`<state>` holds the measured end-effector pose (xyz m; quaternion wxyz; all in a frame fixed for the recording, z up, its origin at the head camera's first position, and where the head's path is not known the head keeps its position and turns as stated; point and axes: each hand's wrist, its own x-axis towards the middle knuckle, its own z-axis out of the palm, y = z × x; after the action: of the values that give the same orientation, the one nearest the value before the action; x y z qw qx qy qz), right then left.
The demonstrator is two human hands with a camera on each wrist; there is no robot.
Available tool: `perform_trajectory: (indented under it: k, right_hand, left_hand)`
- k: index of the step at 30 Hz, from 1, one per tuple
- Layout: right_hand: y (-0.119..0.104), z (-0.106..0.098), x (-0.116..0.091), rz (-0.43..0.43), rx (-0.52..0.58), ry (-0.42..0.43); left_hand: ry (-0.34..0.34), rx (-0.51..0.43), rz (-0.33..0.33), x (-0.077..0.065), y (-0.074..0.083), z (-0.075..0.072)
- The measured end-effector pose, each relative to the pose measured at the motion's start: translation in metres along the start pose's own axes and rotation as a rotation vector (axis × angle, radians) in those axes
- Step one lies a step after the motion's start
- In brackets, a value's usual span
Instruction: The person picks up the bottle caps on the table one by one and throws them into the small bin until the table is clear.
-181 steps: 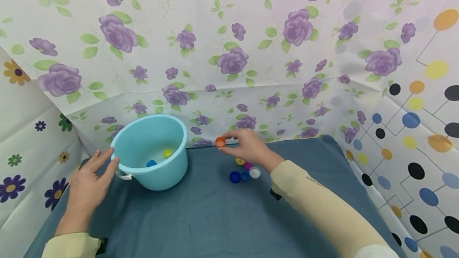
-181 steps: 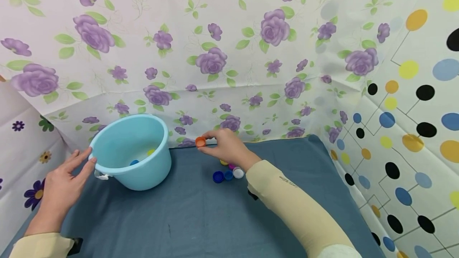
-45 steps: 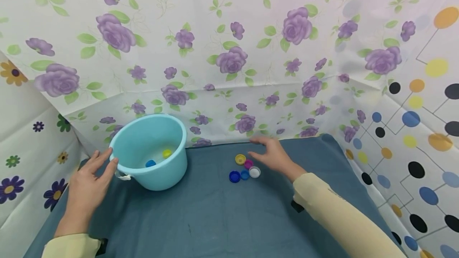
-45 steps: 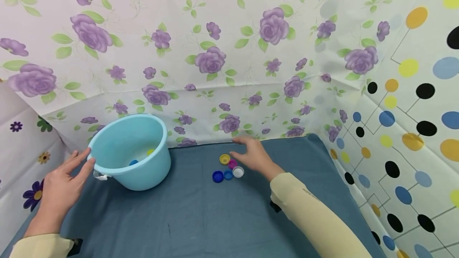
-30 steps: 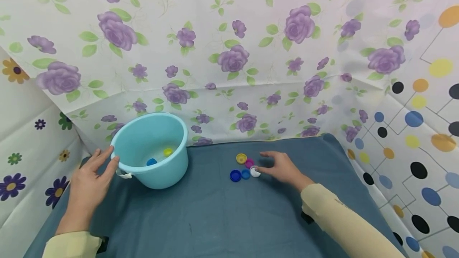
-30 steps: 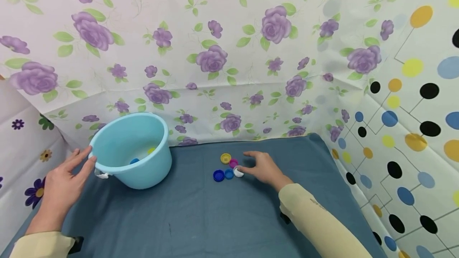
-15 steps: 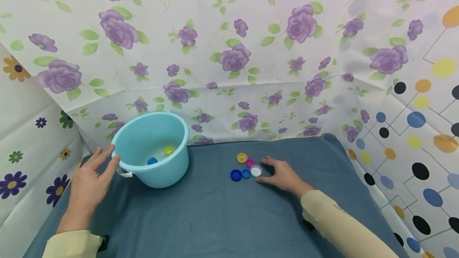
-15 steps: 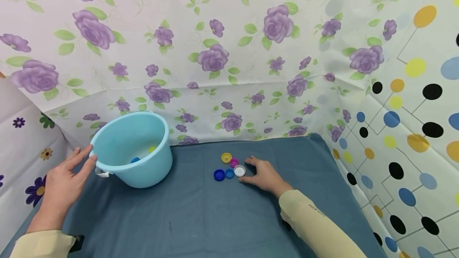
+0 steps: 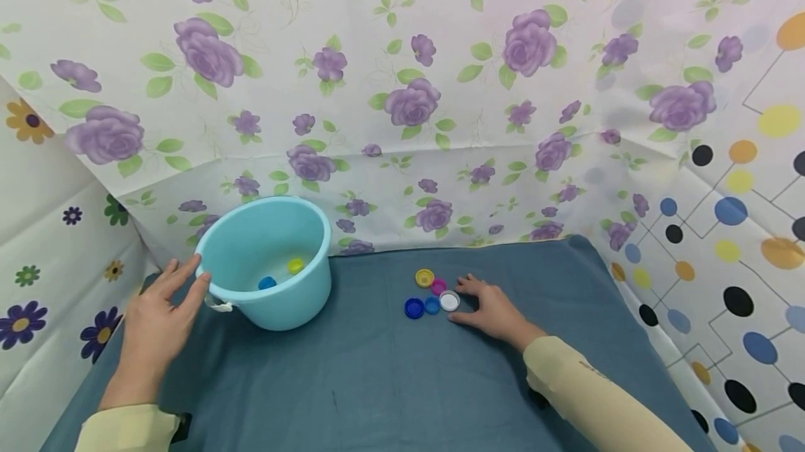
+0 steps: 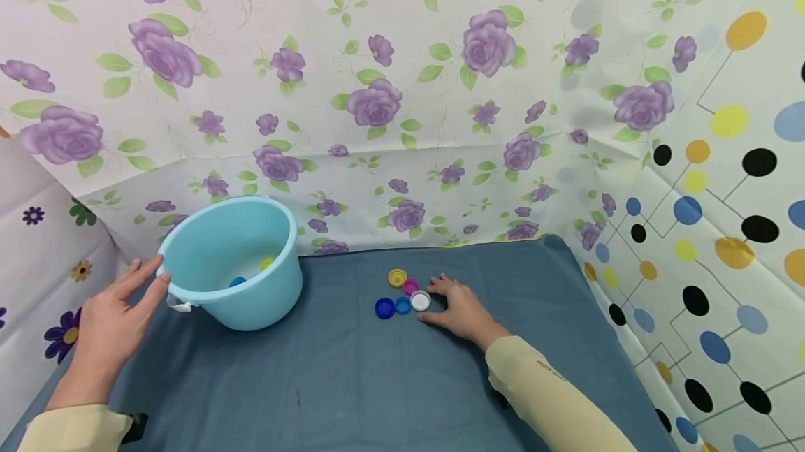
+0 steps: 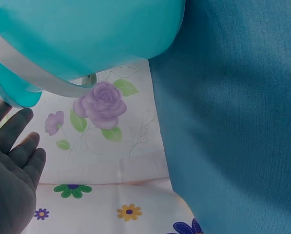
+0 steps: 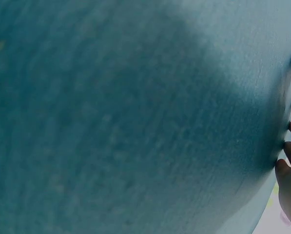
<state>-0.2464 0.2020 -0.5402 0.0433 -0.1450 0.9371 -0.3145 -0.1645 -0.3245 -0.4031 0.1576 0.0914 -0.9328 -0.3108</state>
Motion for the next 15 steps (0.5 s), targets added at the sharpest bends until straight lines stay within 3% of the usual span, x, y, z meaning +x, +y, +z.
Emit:
perform_trajectory:
  k: [15]
  right_hand:
    - [-0.0021,0.0036,0.0022,0.010,-0.009,0.019]
  left_hand:
    - [0.006,-0.003,0.002,-0.0006,-0.0004,0.0001]
